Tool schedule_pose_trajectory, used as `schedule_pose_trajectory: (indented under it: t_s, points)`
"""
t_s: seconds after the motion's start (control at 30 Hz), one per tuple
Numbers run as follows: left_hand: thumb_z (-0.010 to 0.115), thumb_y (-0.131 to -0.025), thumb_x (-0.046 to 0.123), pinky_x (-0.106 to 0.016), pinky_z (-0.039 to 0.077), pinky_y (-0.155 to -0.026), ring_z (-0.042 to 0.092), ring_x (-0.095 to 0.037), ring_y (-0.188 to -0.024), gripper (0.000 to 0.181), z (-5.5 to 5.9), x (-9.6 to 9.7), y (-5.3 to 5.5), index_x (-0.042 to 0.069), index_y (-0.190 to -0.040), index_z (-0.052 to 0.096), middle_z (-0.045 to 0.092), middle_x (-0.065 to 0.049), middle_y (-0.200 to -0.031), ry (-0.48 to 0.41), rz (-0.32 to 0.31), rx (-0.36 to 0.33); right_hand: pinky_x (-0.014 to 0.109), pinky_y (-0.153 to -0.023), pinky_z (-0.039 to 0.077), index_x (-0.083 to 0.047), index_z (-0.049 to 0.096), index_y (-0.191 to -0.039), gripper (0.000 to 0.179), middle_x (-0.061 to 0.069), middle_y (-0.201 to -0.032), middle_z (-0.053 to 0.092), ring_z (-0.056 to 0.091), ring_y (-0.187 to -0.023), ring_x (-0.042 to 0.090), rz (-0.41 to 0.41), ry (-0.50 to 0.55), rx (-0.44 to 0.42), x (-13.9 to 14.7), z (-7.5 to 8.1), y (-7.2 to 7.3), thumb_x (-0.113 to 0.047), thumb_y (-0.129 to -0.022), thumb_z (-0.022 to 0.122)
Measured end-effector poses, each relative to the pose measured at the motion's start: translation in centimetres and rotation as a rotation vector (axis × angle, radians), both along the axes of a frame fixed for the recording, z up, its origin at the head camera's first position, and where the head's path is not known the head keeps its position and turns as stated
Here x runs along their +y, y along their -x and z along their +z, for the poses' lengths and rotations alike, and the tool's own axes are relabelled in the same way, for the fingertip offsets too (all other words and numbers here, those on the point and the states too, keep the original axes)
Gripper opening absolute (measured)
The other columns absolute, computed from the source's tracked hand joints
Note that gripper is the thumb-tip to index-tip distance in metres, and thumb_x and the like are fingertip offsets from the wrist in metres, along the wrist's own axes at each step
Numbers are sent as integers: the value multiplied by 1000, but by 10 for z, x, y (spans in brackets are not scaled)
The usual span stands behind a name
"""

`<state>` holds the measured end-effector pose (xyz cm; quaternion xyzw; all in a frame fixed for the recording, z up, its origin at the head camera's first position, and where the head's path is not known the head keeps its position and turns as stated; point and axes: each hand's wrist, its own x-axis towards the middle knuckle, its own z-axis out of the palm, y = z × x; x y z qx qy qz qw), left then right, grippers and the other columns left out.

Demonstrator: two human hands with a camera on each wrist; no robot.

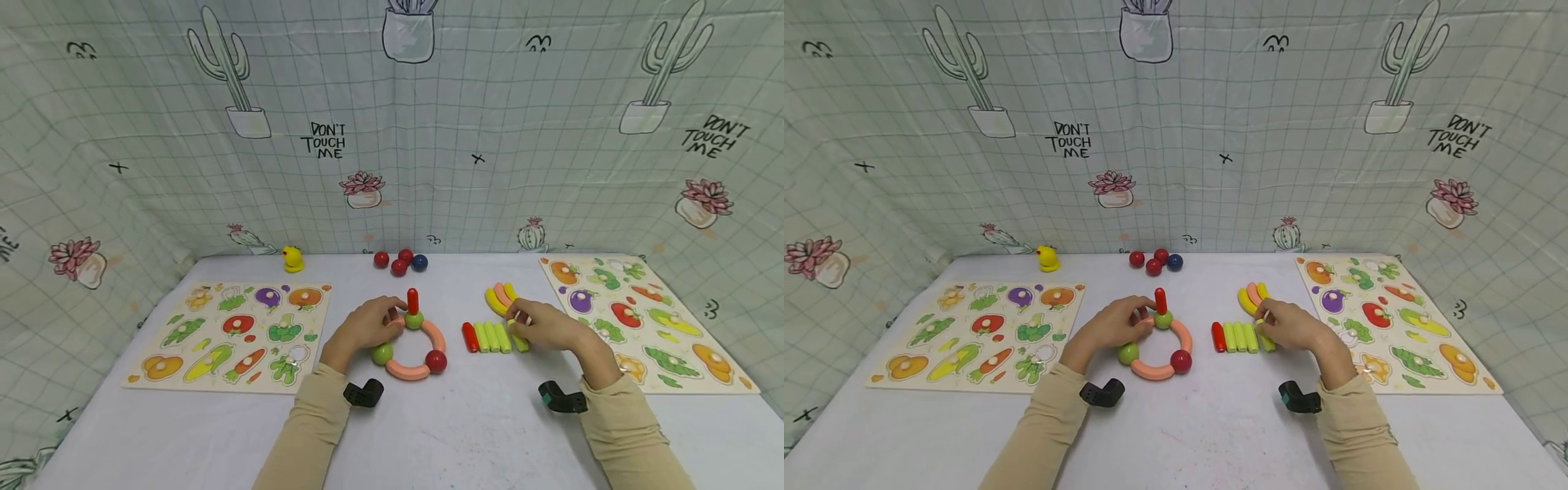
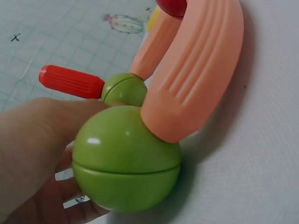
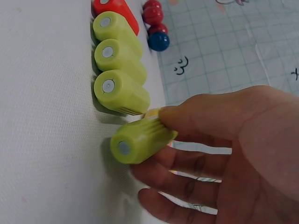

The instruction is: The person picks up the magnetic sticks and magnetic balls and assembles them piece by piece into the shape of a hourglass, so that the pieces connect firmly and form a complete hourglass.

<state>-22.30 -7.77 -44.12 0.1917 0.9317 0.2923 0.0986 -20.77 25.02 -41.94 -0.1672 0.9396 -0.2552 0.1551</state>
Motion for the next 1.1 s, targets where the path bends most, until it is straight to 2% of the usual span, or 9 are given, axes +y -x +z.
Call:
schedule_pose_trajectory:
  t_s: [0.17,0.33,0.5,0.77,1.1]
  points:
    - [64,-88,18,-24,36,-61,48,-13,-72,34,-1,-1,-1,13,-121,60,57,-1,-88,-14,-2,6,29,-66,43,-1,54,-114,24,12,-98,58,51,-80,18,-25,27,85,-2,2,1,-13,-93,52]
    - [63,-87,16,-24,36,-61,48,-13,-70,33,-3,-1,0,13,-120,61,57,-2,-85,-28,30,17,29,-70,46,-1,56,-114,25,9,-97,59,51,-86,20,-34,42,172,-6,2,2,-14,-93,54]
    - [63,-88,18,-24,36,-61,49,-12,-70,31,-6,-1,2,13,-118,62,58,-1,-84,-28,56,34,28,-69,46,-2,57,-110,22,7,-94,60,52,-84,18,-16,65,261,-12,0,4,-12,-92,57]
    - [64,-88,20,-24,37,-61,49,-12,-72,28,-9,-2,4,14,-115,64,59,0,-86,-52,63,60,26,-67,47,-5,57,-110,20,5,-93,61,54,-82,16,-26,88,317,-21,-4,7,-13,-91,57]
    - [65,-88,21,-24,37,-60,50,-12,-73,27,-12,-1,5,15,-114,64,60,0,-88,-66,75,62,28,-74,50,-3,58,-110,21,3,-96,61,54,-82,14,21,152,395,-35,-5,1,-10,-90,57]
